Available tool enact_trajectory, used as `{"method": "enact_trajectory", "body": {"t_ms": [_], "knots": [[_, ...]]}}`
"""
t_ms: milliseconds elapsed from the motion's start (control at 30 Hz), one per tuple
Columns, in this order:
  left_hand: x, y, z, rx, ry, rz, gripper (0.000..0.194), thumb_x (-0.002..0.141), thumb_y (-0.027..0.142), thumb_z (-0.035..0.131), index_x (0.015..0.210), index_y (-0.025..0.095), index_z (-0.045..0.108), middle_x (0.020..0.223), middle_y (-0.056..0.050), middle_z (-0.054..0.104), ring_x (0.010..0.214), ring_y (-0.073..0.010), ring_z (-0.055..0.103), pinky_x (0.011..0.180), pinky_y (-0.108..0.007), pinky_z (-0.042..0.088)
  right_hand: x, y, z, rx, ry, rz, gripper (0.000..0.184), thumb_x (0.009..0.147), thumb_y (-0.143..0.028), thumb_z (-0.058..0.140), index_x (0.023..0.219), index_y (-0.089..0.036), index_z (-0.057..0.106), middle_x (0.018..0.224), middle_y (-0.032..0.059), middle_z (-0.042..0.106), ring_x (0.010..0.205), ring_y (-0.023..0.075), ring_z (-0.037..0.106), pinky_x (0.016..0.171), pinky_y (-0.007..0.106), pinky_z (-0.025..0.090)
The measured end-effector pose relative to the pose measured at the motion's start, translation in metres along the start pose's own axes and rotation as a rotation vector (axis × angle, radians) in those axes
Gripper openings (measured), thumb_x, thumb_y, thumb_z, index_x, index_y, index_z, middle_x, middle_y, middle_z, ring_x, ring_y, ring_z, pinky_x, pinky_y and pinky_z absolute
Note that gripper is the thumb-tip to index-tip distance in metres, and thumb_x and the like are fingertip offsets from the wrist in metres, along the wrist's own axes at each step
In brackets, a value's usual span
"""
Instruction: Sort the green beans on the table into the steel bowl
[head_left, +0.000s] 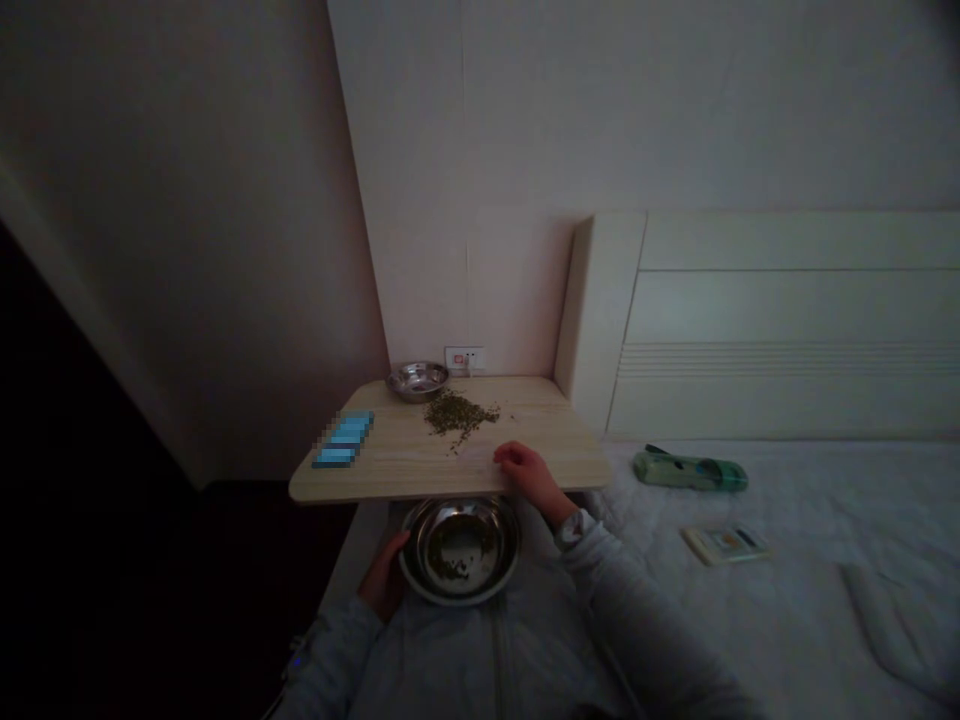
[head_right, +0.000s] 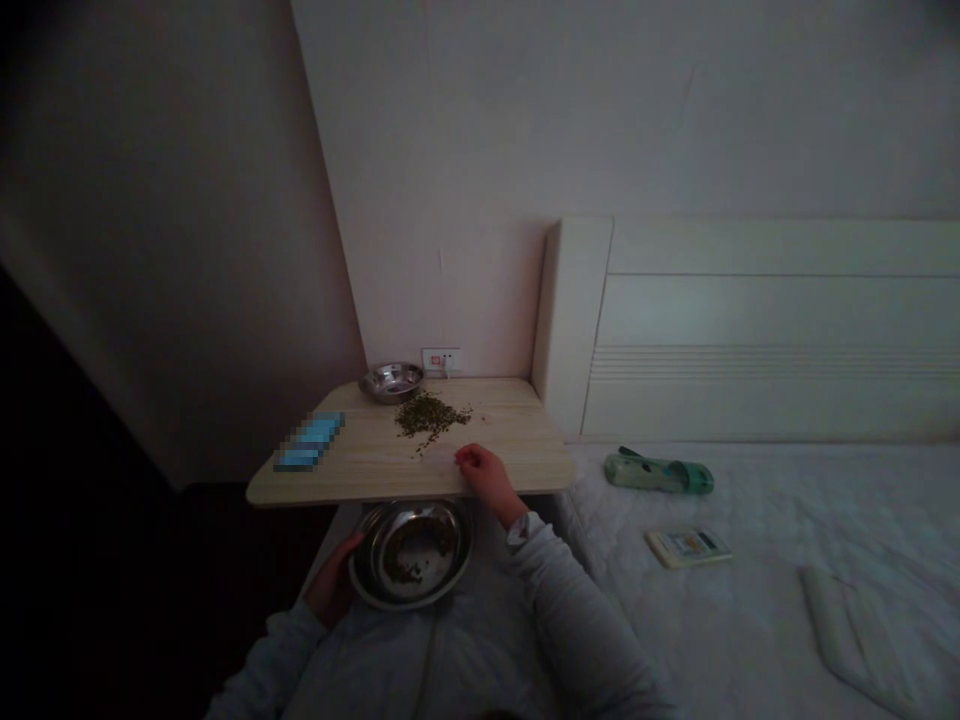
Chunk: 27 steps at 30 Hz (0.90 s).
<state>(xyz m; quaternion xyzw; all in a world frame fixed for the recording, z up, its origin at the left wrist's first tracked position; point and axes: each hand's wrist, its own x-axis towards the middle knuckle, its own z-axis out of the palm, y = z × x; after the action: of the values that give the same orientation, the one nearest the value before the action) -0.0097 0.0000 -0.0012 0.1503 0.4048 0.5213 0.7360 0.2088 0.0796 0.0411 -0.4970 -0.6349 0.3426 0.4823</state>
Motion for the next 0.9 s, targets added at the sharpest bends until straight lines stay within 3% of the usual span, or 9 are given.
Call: {"method": "enact_trajectory", "body": {"t_ms": [133,400,600,900], "knots": [[0.001,-0.001,-0.001,-0.031,-0.018,-0.02,0.017,0.066,0.019,0.048,0.071,0.013,0.063,0.069,-0.007,0.068,0.093,-0.023,0.053,0.085,-0.034,0.035,0.021,0.005,0.005,-0.025,0.116,-0.002,0.017,0.059,-0.015,0.04,0.071,-0.016,0.052,0.069,0.0011,0.057,0.062,0.0106,0.05,0.063,0.025,0.039],[0.002,-0.002,-0.005,-0.043,-0.037,0.001,0.017,0.066,0.021,0.049,0.068,0.014,0.064,0.068,-0.006,0.068,0.091,-0.0238,0.054,0.085,-0.035,0.035,0.034,0.004,0.019,-0.12,0.162,-0.027,0.015,0.062,-0.021,0.042,0.069,-0.016,0.054,0.066,0.0016,0.056,0.061,0.0116,0.05,0.062,0.025,0.039],[0.006,-0.003,-0.01,-0.051,-0.013,0.021,0.019,0.066,0.019,0.049,0.078,0.015,0.063,0.074,-0.006,0.068,0.094,-0.0235,0.052,0.086,-0.034,0.034,0.04,0.007,0.019,-0.182,0.168,-0.028,0.015,0.061,-0.021,0.042,0.068,-0.016,0.055,0.065,0.0013,0.056,0.061,0.0118,0.05,0.061,0.025,0.038],[0.002,0.0,-0.004,-0.073,-0.003,-0.014,0.021,0.067,0.02,0.049,0.083,0.013,0.062,0.072,-0.006,0.068,0.093,-0.0227,0.053,0.084,-0.032,0.036,0.038,0.01,0.017,-0.153,0.133,-0.022,0.016,0.061,-0.023,0.043,0.069,-0.016,0.056,0.066,0.0009,0.056,0.063,0.0115,0.049,0.063,0.025,0.038]]}}
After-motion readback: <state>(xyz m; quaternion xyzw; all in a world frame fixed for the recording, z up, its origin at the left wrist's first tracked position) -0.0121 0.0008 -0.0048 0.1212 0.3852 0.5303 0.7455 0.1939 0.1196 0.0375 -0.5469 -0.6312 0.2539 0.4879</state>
